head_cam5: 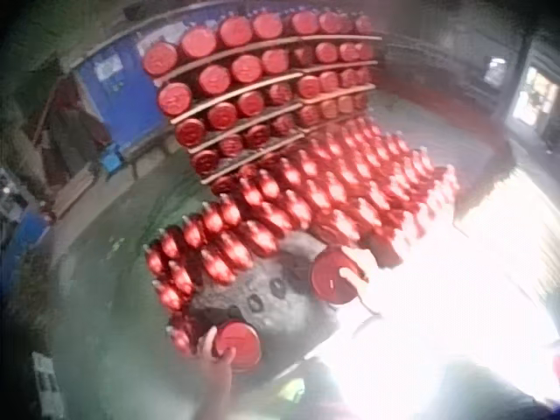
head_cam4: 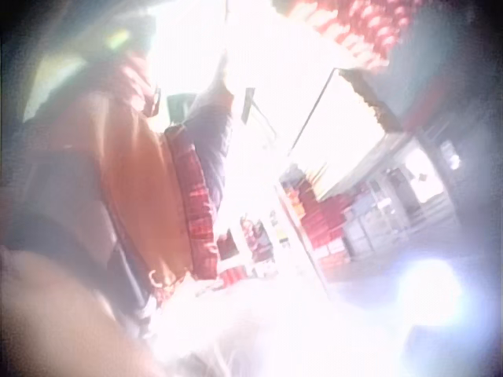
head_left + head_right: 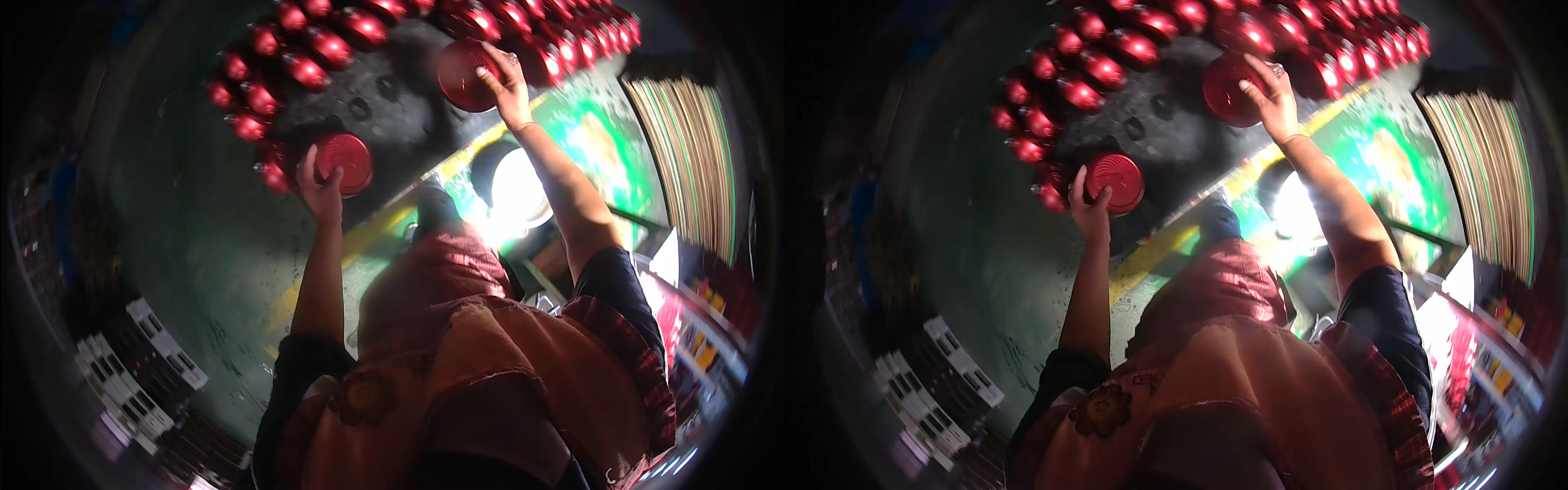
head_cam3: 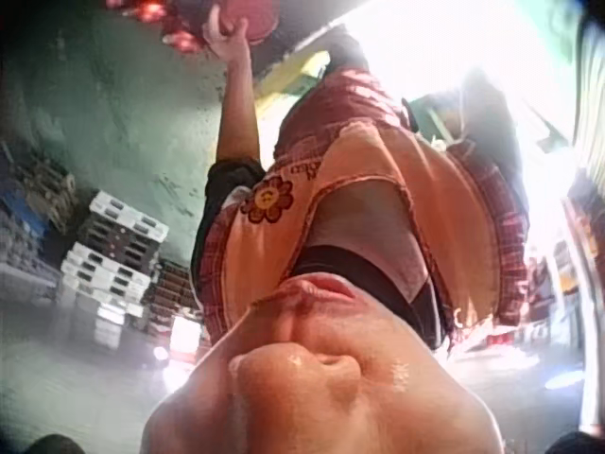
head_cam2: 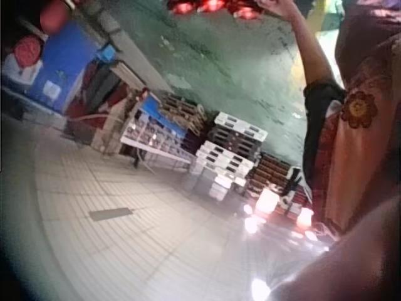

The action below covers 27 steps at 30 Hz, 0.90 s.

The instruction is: The person repeatedly picks up red spherical ornaments from a nearby rack and places them into designated slots on a metal tray. The process involves continuous picking and placing of the items in a repetitive loop.

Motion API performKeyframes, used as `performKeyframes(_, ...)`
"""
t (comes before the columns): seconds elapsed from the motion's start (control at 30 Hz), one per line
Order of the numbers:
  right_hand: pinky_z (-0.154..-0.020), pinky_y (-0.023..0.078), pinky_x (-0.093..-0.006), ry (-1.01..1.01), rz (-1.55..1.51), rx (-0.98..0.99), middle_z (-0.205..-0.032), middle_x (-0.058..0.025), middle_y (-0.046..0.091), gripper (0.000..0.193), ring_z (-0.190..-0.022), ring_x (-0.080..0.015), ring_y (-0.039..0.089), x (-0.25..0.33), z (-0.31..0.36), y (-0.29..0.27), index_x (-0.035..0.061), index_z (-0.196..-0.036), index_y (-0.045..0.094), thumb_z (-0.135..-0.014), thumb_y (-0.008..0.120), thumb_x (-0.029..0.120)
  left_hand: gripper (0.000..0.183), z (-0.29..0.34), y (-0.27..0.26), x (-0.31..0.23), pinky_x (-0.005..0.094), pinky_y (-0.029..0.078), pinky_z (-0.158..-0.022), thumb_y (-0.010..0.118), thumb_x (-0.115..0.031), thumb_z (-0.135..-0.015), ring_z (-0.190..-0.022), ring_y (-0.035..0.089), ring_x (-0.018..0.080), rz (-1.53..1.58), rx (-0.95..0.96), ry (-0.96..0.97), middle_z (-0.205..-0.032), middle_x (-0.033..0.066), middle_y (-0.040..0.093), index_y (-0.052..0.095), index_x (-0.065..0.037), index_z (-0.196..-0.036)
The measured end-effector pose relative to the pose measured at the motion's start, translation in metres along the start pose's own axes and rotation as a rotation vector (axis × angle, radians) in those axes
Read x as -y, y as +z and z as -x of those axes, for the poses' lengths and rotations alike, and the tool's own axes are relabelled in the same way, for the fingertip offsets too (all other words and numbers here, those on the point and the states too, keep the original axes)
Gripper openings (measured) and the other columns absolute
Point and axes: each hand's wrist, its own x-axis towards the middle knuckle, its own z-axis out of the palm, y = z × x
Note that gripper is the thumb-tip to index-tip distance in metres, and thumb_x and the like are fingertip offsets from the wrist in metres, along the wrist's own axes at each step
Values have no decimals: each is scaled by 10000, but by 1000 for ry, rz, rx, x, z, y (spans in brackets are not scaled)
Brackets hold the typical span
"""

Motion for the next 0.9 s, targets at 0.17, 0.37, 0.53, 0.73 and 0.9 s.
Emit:
performKeyframes(0.17, -1054, 423, -314, 410, -691, -355, -1331, -118, 574, 563, -1202, -189, 543, 64, 99, -95, 31, -1462, 442, -980, 625, 254, 593, 48, 10, -62, 446, 396, -1117, 557, -18, -936, -1313, 495, 270, 1149, 339, -474, -1443, 136, 492, 381, -63, -1500)
performKeyframes(0.37, -963, 511, -350, 68, -958, -251, -1321, -141, 571, 579, -1153, -232, 586, 75, 189, -177, 25, -1430, 438, -940, 659, 238, 567, 83, 113, -139, 520, 430, -1059, 605, -312, -912, -1301, 492, 339, 2009, 955, -1307, -1403, 208, 511, 491, -93, -1422)
performKeyframes(0.53, -879, 549, -311, 226, -1151, -378, -1310, -137, 578, 629, -1150, -213, 602, 26, 239, -207, 40, -1419, 452, -864, 745, 83, 758, 124, 209, -186, 484, 549, -827, 765, -503, -753, -1150, 546, 372, 1941, 1427, -1425, -1343, 182, 527, 546, -127, -1373)
performKeyframes(0.73, -1106, 422, -384, 31, 369, -442, -1368, -134, 564, 491, -1292, -270, 525, 9, 242, -257, 59, -1382, 503, -911, 642, 86, 665, 176, 284, -213, 463, 553, -831, 734, -471, -799, -1190, 531, 338, 1961, 1423, -1446, -1391, 178, 497, 564, -173, -1369)
performKeyframes(0.9, -1051, 484, -432, 413, -1860, -460, -1309, -161, 599, 356, -1205, -288, 587, 22, 258, -286, 55, -1348, 528, -1001, 497, 128, 650, 193, 306, -231, 469, 555, -831, 705, -445, -835, -1210, 523, 335, 1974, 1358, -1367, -1408, 140, 505, 528, -178, -1401)
